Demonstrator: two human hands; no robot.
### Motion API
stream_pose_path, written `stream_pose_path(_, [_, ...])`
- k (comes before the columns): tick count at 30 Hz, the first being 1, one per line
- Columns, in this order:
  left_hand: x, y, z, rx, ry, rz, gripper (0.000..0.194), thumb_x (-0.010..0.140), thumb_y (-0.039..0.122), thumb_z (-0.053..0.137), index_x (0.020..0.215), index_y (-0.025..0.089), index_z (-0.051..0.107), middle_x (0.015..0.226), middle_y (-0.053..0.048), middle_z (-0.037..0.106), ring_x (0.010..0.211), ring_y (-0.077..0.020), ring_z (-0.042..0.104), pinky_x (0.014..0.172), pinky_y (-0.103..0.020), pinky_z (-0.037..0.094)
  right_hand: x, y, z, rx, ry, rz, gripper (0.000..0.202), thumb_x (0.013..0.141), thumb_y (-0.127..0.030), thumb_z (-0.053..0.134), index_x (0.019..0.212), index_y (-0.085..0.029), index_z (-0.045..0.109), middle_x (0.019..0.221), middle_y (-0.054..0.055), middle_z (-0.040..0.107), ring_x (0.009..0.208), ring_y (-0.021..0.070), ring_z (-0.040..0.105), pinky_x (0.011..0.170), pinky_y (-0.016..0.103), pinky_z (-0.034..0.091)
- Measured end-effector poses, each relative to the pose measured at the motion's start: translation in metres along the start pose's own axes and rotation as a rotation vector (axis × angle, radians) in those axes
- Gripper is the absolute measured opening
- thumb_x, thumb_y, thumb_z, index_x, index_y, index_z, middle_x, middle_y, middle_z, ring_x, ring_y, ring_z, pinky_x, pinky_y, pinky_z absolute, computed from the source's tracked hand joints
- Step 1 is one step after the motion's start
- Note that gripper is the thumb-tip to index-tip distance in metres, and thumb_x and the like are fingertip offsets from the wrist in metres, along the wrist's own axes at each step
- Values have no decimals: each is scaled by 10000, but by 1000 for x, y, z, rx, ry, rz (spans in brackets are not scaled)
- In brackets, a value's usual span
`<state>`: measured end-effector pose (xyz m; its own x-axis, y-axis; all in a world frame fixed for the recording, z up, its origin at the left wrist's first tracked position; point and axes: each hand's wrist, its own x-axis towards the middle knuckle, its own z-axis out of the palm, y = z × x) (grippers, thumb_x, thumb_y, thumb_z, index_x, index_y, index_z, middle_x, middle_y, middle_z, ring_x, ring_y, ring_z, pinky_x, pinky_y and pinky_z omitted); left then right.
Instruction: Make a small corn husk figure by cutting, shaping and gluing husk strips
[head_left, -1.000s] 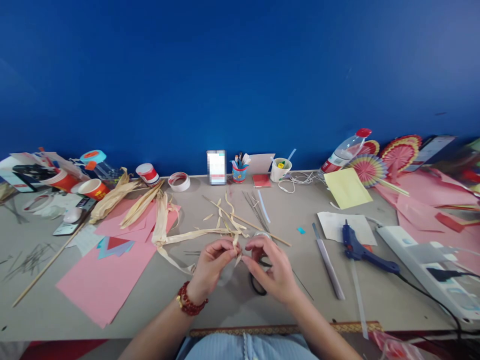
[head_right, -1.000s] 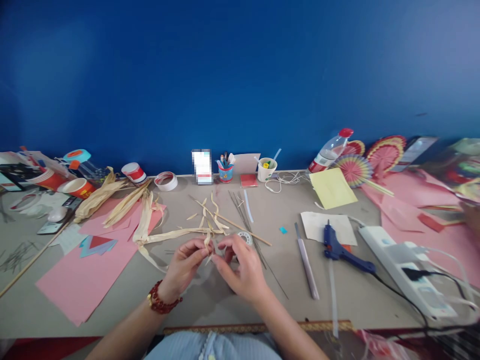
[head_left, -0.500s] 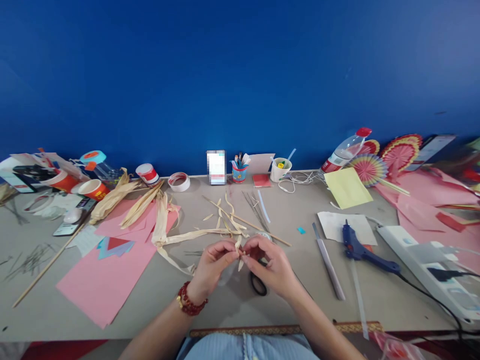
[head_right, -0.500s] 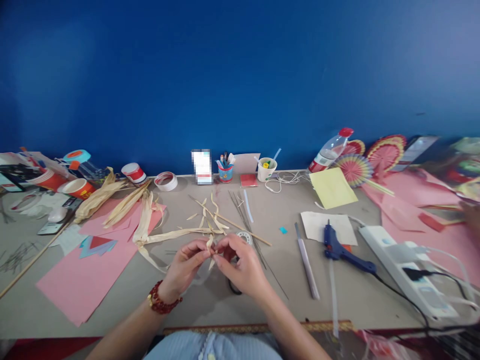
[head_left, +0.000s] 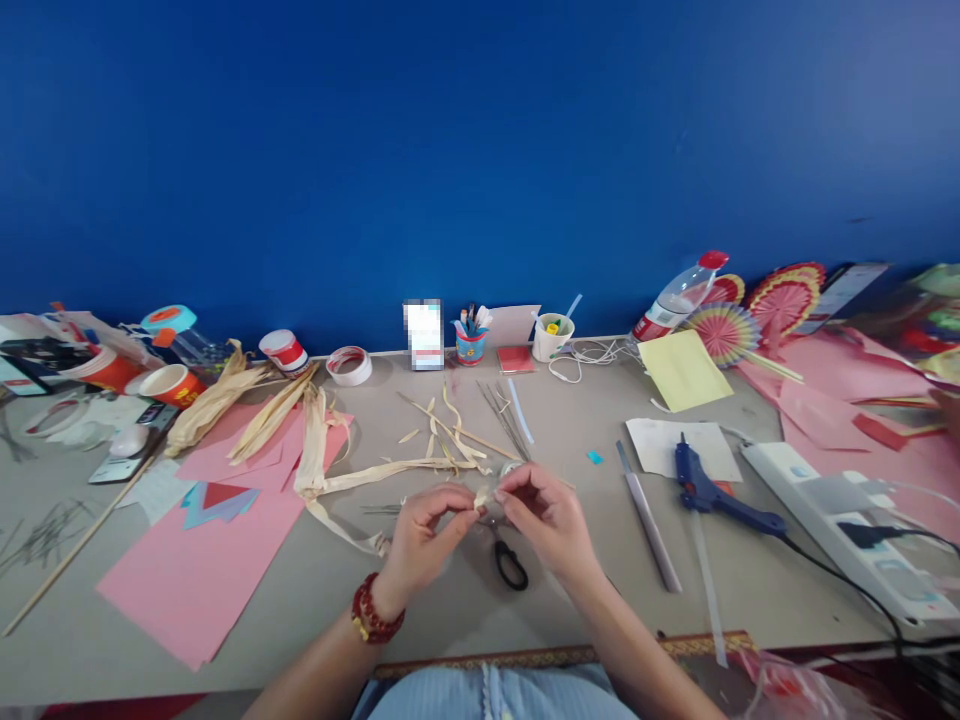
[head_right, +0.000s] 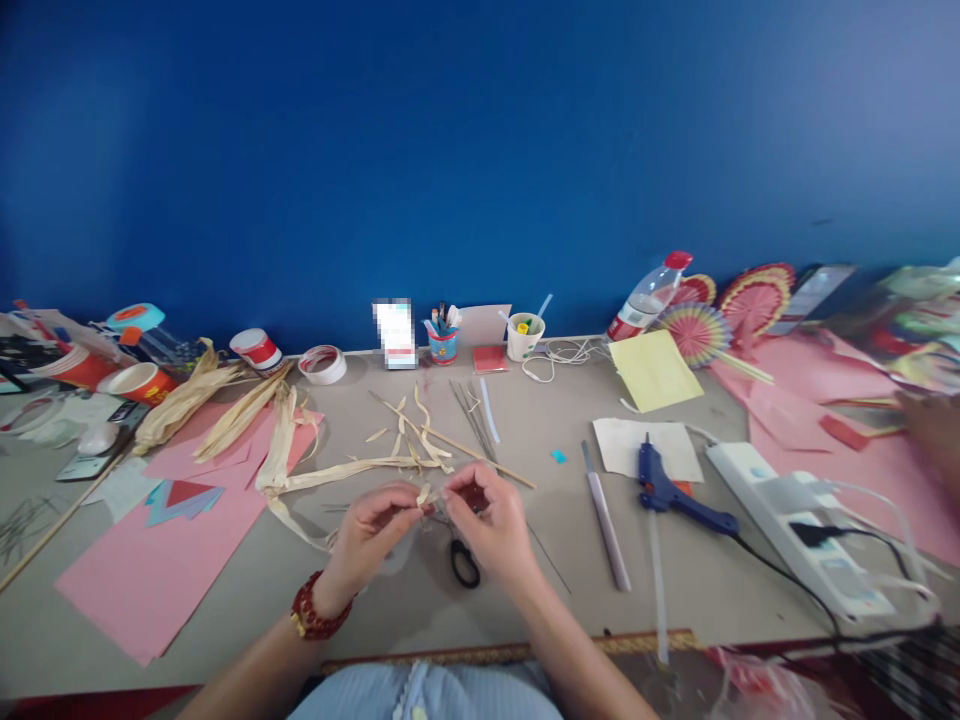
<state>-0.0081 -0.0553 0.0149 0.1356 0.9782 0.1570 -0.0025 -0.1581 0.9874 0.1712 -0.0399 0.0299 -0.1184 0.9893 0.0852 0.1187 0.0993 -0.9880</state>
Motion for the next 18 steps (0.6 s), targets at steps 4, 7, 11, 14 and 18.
stream_pose_path(4, [-1, 1, -2, 62, 11, 26, 145, 884, 260, 644, 783, 176, 705, 802, -65, 700, 782, -188, 629, 750, -287, 500, -2, 3, -9, -58, 10, -25, 162, 879, -343, 626, 896, -182, 640, 711, 16, 641, 580, 138, 582, 515, 230, 483])
stream_pose_path(7, [-2, -1, -5, 44, 46, -11, 122, 885, 254, 645, 805, 181, 702, 849, -66, 707, 842, -194, 637, 794, -281, 503, -3, 11, -48, -291, 114, -105, 198, 928, -365, 561, 969, -192, 648, 838, 59, 688, 668, 170, 638, 536, 247, 502])
stream_pose_path(11, [-5, -3, -6, 14, 53, -63, 144, 899, 269, 628, 807, 182, 697, 870, -59, 698, 862, -189, 638, 822, -271, 506, -17, 33, -142, -910, 407, -126, 224, 915, -351, 522, 1040, -207, 640, 1042, 118, 683, 844, 255, 653, 662, 347, 544])
stream_pose_path(14, [-6, -3, -6, 4, 50, -75, 157, 900, 284, 627, 810, 179, 701, 867, -55, 689, 864, -188, 637, 831, -268, 506, -35, 60, -210, -1319, 431, -34, 350, 863, -286, 487, 1173, -179, 609, 1200, 160, 649, 1031, 344, 625, 884, 490, 507])
stream_pose_path(18, [-6, -5, -6, 15, 43, -99, 163, 901, 295, 626, 825, 179, 712, 869, -53, 688, 868, -191, 637, 829, -267, 507, -48, 93, -261, -1436, 271, 3, 466, 842, -297, 465, 1274, -150, 564, 1288, 174, 614, 1125, 360, 604, 950, 512, 484])
